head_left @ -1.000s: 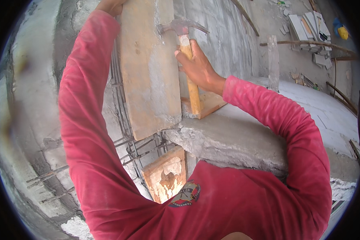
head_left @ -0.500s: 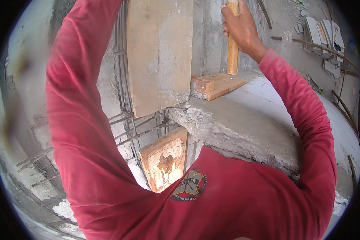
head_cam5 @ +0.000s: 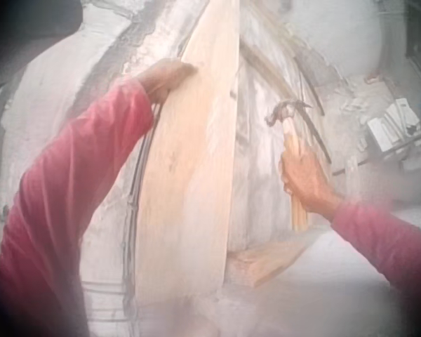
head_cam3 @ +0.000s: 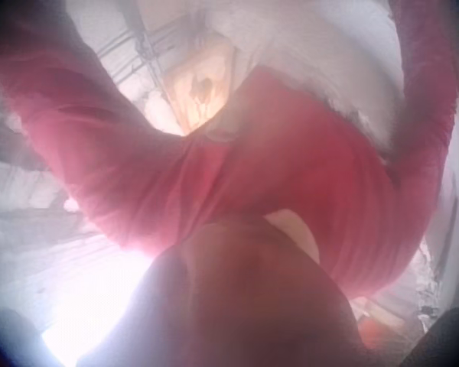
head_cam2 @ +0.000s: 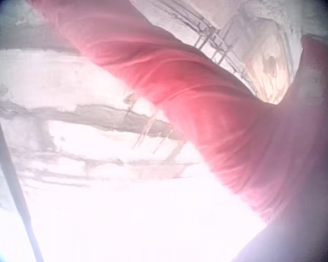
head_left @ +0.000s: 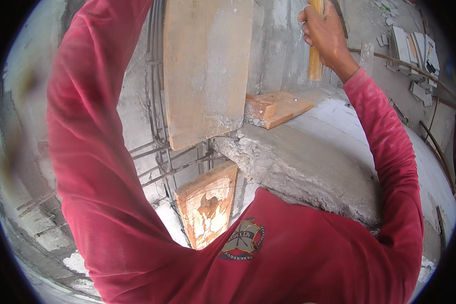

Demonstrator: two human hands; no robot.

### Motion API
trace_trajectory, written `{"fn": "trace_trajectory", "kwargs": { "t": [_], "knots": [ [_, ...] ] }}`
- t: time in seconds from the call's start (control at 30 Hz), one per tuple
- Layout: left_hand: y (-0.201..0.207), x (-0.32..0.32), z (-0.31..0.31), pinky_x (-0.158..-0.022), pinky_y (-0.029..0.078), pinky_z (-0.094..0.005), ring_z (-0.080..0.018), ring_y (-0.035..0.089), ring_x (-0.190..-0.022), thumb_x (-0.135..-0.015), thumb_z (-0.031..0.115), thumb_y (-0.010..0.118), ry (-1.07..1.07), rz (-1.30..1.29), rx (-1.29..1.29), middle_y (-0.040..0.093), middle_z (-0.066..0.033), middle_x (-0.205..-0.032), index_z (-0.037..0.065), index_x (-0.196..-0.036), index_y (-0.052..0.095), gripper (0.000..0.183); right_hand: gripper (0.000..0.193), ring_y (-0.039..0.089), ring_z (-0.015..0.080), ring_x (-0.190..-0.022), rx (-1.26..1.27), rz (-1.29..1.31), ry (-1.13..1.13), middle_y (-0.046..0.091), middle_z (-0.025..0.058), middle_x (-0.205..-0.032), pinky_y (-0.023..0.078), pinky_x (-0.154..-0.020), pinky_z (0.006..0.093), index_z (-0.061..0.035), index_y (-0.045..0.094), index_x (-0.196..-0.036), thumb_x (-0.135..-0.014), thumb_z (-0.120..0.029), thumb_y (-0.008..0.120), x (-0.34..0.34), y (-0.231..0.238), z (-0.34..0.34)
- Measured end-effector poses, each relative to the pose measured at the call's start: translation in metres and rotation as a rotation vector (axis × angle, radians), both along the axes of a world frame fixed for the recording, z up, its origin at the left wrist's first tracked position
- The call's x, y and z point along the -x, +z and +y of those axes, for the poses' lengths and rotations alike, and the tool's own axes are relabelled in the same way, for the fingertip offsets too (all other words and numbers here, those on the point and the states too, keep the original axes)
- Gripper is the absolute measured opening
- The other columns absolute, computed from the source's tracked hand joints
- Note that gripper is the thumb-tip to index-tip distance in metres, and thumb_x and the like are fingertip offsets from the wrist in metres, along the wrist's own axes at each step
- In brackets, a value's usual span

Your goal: The person positions wooden planks against a curved concrete wall and secures them using a hammer and nails. They repeatedly adjust the planks and hammer nails to fasten them in place.

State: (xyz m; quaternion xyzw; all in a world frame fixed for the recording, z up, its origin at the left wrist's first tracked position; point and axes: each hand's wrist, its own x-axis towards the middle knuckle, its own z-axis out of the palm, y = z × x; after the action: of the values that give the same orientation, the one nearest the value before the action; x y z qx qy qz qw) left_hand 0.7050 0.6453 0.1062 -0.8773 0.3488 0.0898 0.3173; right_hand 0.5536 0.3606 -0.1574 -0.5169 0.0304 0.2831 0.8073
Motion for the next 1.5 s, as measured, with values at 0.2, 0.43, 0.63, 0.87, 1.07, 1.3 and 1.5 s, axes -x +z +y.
{"fn": "trace_trajectory", "kwargs": {
  "t": [0.2,0.43,0.63,0.87,1.07,1.3,1.5],
  "knots": [
    [-0.032,0.035,-0.024,-0.073,0.057,-0.0365,-0.0201,0.071,-0.084,-0.097,0.021,0.066,1.160,0.010,1.229,0.073,-0.0116,-0.101,-0.002,-0.125,0.066,0.036,0.035,0.054,0.0127,-0.070,-0.146,-0.116,-0.079,0.061,0.0101,-0.091,0.052,-0.060,0.0343,-0.0041,0.044,-0.132,-0.109,-0.031,0.049,-0.018,0.012,0.018],
    [-0.027,0.051,-0.043,-0.077,0.060,-0.0353,-0.0199,0.071,-0.092,-0.101,0.014,0.063,1.230,-0.007,1.277,0.071,-0.0143,-0.113,-0.005,-0.135,0.058,0.039,0.041,0.065,0.0369,-0.084,0.015,-0.249,-0.073,0.064,0.0241,-0.095,0.051,-0.073,0.0464,-0.0002,0.038,-0.136,-0.107,-0.028,0.047,-0.052,0.024,0.033],
    [-0.024,0.056,-0.056,-0.079,0.059,-0.0359,-0.0208,0.071,-0.094,-0.101,0.012,0.063,1.267,-0.025,1.314,0.071,-0.0156,-0.115,-0.006,-0.135,0.056,0.039,0.040,0.069,0.0535,-0.091,0.045,-0.290,-0.196,0.067,0.0364,-0.098,0.052,-0.082,0.0572,0.0041,0.035,-0.130,-0.104,-0.024,0.049,-0.075,0.045,0.047],
    [-0.022,0.053,-0.067,-0.082,0.058,-0.0361,-0.0207,0.071,-0.096,-0.101,0.011,0.062,1.257,-0.022,1.313,0.071,-0.0153,-0.115,-0.006,-0.132,0.058,0.036,0.034,0.066,0.0209,-0.072,-0.060,-0.268,-0.214,0.065,0.0128,-0.091,0.055,-0.062,0.0410,-0.0017,0.039,-0.129,-0.107,-0.025,0.050,-0.083,0.035,0.060],
    [-0.026,0.054,-0.060,-0.083,0.058,-0.0357,-0.0202,0.071,-0.094,-0.101,0.012,0.062,1.261,0.013,1.293,0.071,-0.0147,-0.115,-0.006,-0.132,0.058,0.036,0.042,0.068,0.0225,-0.074,-0.232,-0.104,-0.145,0.066,0.0146,-0.094,0.057,-0.070,0.0411,-0.0006,0.040,-0.138,-0.107,-0.027,0.051,-0.065,0.046,0.051],
    [-0.026,0.051,-0.046,-0.080,0.059,-0.0366,-0.0209,0.071,-0.094,-0.102,0.014,0.062,1.260,-0.005,1.248,0.071,-0.0147,-0.113,-0.006,-0.133,0.058,0.037,0.045,0.073,0.0320,-0.088,-0.165,-0.169,-0.221,0.071,0.0197,-0.094,0.055,-0.083,0.0458,0.0004,0.040,-0.139,-0.104,-0.024,0.053,-0.019,0.020,0.087],
    [-0.030,0.046,-0.031,-0.079,0.060,-0.0383,-0.0220,0.071,-0.093,-0.101,0.020,0.063,1.271,-0.046,1.112,0.072,-0.0144,-0.111,-0.004,-0.131,0.061,0.039,0.047,0.072,0.0352,-0.088,-0.082,-0.122,-0.168,0.070,0.0223,-0.091,0.054,-0.084,0.0479,0.0035,0.038,-0.139,-0.103,-0.023,0.054,0.020,0.034,0.087]
  ]
}}
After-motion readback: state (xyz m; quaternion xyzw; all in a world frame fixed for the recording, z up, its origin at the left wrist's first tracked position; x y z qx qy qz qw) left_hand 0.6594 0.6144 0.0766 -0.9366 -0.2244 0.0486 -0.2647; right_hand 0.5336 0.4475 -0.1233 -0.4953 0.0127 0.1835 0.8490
